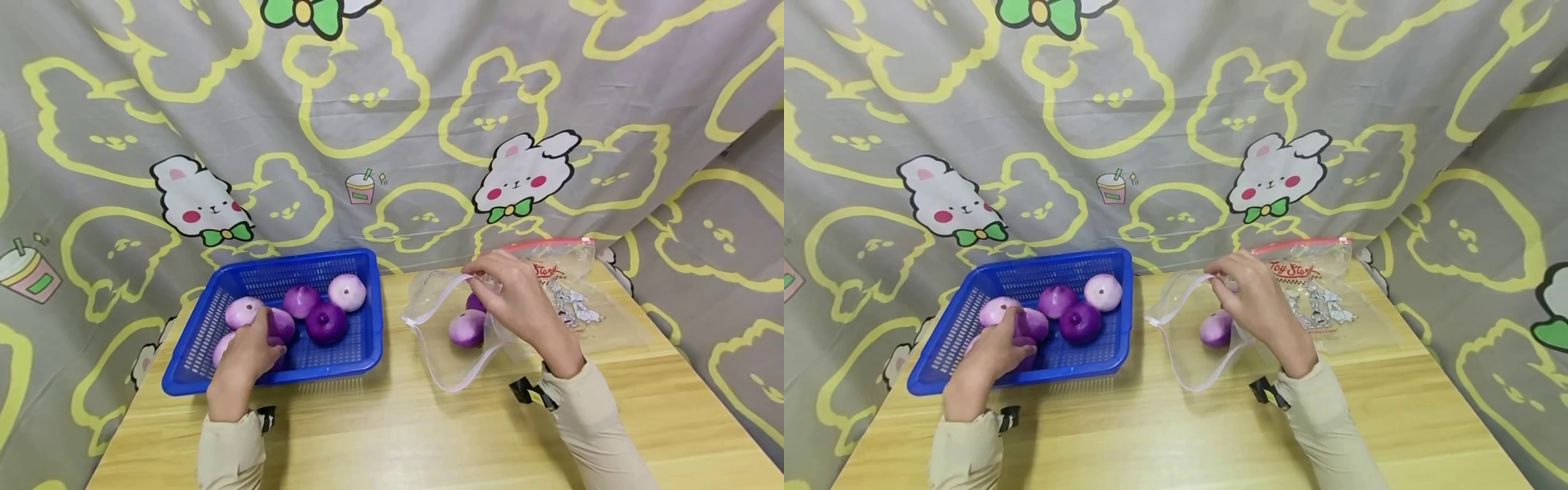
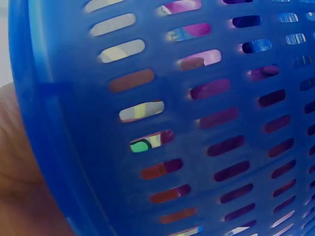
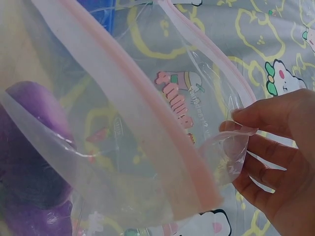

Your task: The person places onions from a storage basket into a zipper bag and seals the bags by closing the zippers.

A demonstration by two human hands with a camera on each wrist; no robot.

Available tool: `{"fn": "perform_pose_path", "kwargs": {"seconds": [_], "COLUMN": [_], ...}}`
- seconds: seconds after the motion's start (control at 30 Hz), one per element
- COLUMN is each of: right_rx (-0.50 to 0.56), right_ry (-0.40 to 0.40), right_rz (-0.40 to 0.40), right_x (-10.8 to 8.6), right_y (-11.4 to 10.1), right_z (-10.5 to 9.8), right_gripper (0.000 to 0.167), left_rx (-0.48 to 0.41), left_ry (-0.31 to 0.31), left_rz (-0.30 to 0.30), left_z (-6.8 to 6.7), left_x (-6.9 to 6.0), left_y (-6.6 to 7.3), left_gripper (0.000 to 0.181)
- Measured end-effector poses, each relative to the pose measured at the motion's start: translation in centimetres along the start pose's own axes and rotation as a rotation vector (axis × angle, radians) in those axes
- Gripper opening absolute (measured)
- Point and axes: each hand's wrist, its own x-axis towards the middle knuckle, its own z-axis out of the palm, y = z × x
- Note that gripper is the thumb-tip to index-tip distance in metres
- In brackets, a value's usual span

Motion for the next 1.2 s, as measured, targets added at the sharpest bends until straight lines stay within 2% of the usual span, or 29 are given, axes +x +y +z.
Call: {"fn": "perform_pose_path", "kwargs": {"seconds": [0.1,0.23,0.27,0.33,0.5,0.57,0.8,1.07,1.2], "right_rx": [-0.001,0.004,0.006,0.011,0.023,0.024,0.007,0.005,0.008], "right_ry": [0.001,0.001,0.001,0.004,0.015,0.016,0.007,-0.003,-0.001], "right_rz": [0.011,0.018,0.016,0.009,-0.011,-0.012,0.001,0.024,0.023], "right_x": [-0.1,-0.1,-0.1,-0.1,0.0,-0.1,-0.1,-0.1,-0.1], "right_y": [0.1,0.2,0.2,0.2,0.3,0.3,0.3,0.3,0.3], "right_z": [0.0,0.0,0.1,0.1,0.2,0.2,0.1,-0.1,-0.1], "right_gripper": [0.013,0.013,0.013,0.013,0.013,0.013,0.013,0.013,0.013], "left_rx": [-0.012,0.038,0.055,0.087,0.134,0.143,0.165,0.134,0.121], "left_ry": [-0.023,-0.052,-0.058,-0.05,-0.007,-0.004,0.022,0.148,0.199], "left_rz": [-0.046,-0.119,-0.132,-0.13,-0.088,-0.078,-0.021,0.137,0.184], "left_z": [0.1,-0.2,-0.3,-0.5,-0.6,-0.6,-0.8,-0.5,-0.3], "left_x": [0.0,-0.3,-0.4,-0.7,-0.9,-0.9,-1.2,-1.1,-0.9], "left_y": [0.1,0.2,0.1,0.0,-0.1,0.0,0.9,2.1,2.8], "left_gripper": [0.076,0.09,0.091,0.081,0.037,0.028,0.024,0.031,0.029]}}
